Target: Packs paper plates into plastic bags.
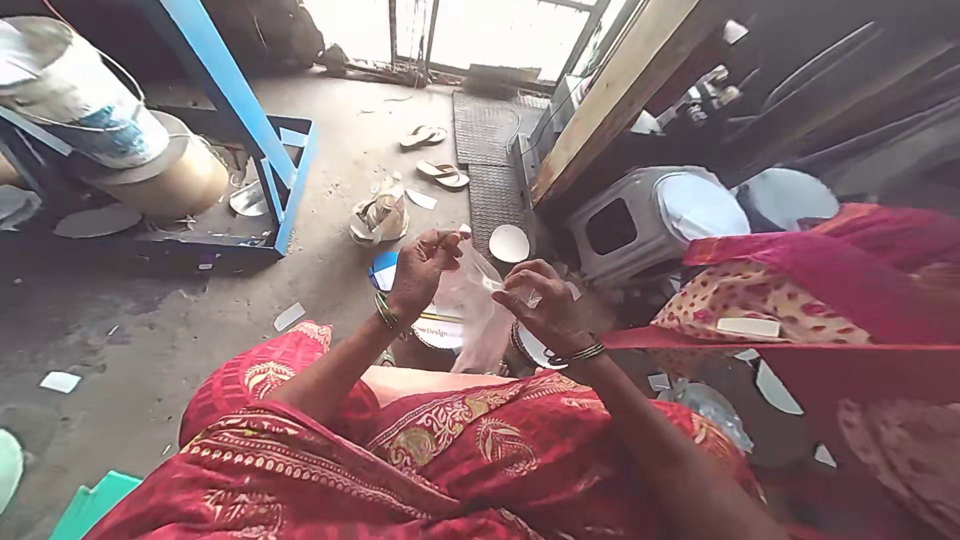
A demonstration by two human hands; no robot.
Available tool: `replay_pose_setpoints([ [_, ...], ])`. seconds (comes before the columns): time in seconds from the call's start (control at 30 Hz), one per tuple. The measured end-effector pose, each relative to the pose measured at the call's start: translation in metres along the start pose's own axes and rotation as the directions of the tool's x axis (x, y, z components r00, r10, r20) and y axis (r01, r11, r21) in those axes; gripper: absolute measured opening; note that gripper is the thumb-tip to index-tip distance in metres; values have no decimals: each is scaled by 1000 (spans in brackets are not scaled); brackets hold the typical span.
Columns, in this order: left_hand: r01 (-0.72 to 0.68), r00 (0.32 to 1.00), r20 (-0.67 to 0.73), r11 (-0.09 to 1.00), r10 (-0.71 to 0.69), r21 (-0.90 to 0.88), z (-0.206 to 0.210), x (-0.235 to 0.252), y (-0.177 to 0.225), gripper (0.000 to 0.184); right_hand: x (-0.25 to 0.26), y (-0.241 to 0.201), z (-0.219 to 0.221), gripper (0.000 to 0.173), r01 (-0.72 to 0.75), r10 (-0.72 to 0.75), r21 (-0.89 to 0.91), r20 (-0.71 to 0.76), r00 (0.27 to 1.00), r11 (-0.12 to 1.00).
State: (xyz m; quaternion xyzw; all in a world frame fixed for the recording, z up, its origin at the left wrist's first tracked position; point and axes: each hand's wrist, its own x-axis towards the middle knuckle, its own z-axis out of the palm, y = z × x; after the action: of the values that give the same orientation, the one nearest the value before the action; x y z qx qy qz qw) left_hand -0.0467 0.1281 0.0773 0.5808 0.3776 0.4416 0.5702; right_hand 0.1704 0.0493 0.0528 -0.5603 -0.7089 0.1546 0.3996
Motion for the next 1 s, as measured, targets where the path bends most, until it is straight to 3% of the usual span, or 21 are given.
replay_pose_setpoints([
  [0.13, -119, 993, -15, 993, 119, 3, -2, 13, -17, 23, 1, -14, -5, 39, 51, -49, -16, 97, 994, 999],
  [0.23, -278, 954, -1, 891, 298, 358, -8, 14, -13, 23, 3, -31, -9, 69, 44, -42, -47, 37, 998, 998],
  [0.3, -332, 930, 31, 802, 366, 496, -9, 12, -9, 26, 4, -37, -8, 80, 35, -36, -54, -18, 999, 998],
  [0.5, -419, 902, 151, 739, 405, 528, 13, -2, 7, 21, 7, -50, 20, 99, -13, 12, -49, -16, 1000, 999],
  [0.6, -464, 882, 217, 693, 418, 552, 26, -9, 10, 20, 8, -50, 26, 92, -57, 57, 7, -52, 997, 998],
  [0.7, -523, 846, 256, 635, 468, 568, 30, -13, 10, 21, 10, -39, 21, 59, -127, 128, 12, -56, 990, 992],
  [0.83, -467, 876, 207, 662, 435, 587, 16, -6, 16, 25, 15, 10, 10, 26, -232, 231, -92, -22, 973, 968],
  [0.9, -430, 887, 116, 706, 448, 563, 3, 3, 16, 26, 16, 21, 1, 24, -297, 304, -148, 25, 952, 943],
  [1.0, -302, 921, -19, 746, 388, 594, -12, 14, 23, 27, 20, 22, -5, 29, -283, 280, -93, -35, 959, 955],
])
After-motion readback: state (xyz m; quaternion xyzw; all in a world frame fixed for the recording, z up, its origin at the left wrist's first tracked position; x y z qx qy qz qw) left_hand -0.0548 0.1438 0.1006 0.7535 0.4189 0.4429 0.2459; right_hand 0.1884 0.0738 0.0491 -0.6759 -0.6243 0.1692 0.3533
